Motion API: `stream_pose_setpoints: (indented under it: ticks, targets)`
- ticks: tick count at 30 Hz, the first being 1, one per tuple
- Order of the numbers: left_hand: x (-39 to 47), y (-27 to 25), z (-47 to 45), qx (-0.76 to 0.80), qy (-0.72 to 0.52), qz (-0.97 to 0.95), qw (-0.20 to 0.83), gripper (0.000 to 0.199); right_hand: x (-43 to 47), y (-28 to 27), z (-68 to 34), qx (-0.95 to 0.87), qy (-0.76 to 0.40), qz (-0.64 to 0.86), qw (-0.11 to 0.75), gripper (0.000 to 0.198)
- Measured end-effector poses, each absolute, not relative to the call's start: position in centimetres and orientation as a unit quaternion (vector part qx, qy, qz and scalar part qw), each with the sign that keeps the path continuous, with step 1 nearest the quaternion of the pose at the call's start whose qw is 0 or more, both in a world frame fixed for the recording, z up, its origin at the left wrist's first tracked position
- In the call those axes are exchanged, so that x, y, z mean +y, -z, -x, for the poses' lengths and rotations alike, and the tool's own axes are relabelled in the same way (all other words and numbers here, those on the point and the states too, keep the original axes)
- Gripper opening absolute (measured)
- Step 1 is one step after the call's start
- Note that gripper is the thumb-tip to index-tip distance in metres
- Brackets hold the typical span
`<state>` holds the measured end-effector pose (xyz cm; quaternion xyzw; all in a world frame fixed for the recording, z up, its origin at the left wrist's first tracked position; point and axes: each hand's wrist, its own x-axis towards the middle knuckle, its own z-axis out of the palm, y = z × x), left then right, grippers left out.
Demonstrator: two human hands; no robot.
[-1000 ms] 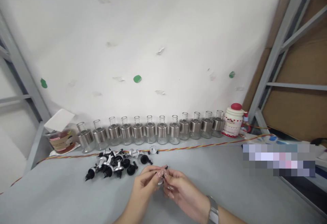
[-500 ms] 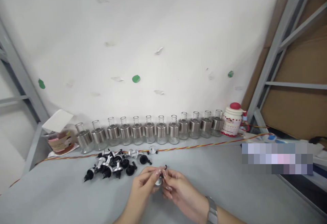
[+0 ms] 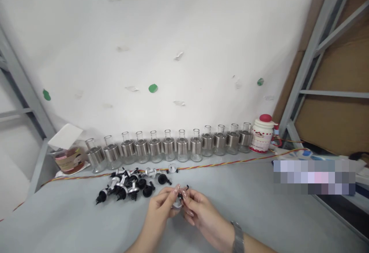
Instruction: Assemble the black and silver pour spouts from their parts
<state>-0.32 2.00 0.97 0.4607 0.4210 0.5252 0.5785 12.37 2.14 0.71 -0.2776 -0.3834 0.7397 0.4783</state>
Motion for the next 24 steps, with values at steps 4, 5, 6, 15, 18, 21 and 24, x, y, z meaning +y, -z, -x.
stream_pose_setpoints:
  ticks: [4,5,6,15,18,21,24]
  targets:
    - [2.1,-1.1,0.1,0.404,-0.533,-0.415,0.617,0.027,2.0,-0.8,-12.3,-0.397,-0.716,0.303,0.488,0.039]
    - [2.1,-1.1,0.0,0.401,-0.534,-0.402,0.626,0.027,2.0,-0.7,-12.2,-0.399,-0.710,0.309,0.491,0.039]
    - [2.1,-1.1,0.0,0.400,-0.536,-0.390,0.633,0.027,2.0,-0.6,-12.2,-0.399,-0.705,0.314,0.495,0.040]
    - [2.2,-1.2,-0.3,0.409,-0.529,-0.351,0.656,0.033,2.0,0.1,-11.9,-0.410,-0.675,0.358,0.498,0.049]
    - [2.0,-1.6,-0.2,0.418,-0.522,-0.350,0.655,0.033,2.1,0.3,-11.8,-0.417,-0.664,0.371,0.497,0.051]
    - [1.9,-2.1,-0.2,0.412,-0.517,-0.358,0.660,0.033,2.2,0.3,-11.8,-0.422,-0.659,0.378,0.494,0.051]
    - [1.7,-2.7,-0.3,0.391,-0.516,-0.368,0.667,0.032,2.2,0.1,-11.9,-0.416,-0.667,0.367,0.497,0.049]
